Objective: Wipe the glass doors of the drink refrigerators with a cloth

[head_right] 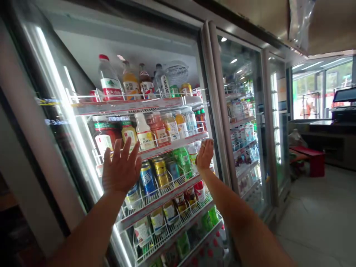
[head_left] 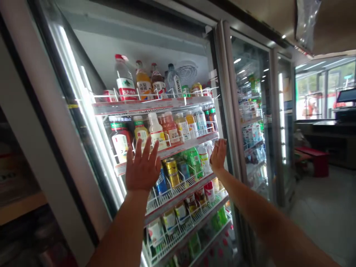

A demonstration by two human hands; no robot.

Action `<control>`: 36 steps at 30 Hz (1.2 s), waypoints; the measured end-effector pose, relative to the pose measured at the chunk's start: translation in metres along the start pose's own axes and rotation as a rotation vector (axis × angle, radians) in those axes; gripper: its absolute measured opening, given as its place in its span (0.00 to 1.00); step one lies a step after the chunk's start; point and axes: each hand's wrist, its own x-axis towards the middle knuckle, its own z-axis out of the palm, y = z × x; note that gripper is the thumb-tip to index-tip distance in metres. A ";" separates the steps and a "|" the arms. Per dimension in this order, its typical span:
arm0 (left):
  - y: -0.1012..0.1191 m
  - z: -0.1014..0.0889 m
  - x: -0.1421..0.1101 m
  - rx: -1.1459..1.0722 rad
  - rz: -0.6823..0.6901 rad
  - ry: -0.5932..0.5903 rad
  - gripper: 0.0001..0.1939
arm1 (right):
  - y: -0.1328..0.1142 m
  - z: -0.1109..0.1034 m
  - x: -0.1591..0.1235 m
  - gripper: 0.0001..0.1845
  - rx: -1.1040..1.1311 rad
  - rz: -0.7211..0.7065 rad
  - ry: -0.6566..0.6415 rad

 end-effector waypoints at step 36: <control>0.006 -0.003 -0.006 0.180 -0.122 0.169 0.36 | 0.001 -0.034 0.012 0.30 0.084 -0.453 -0.257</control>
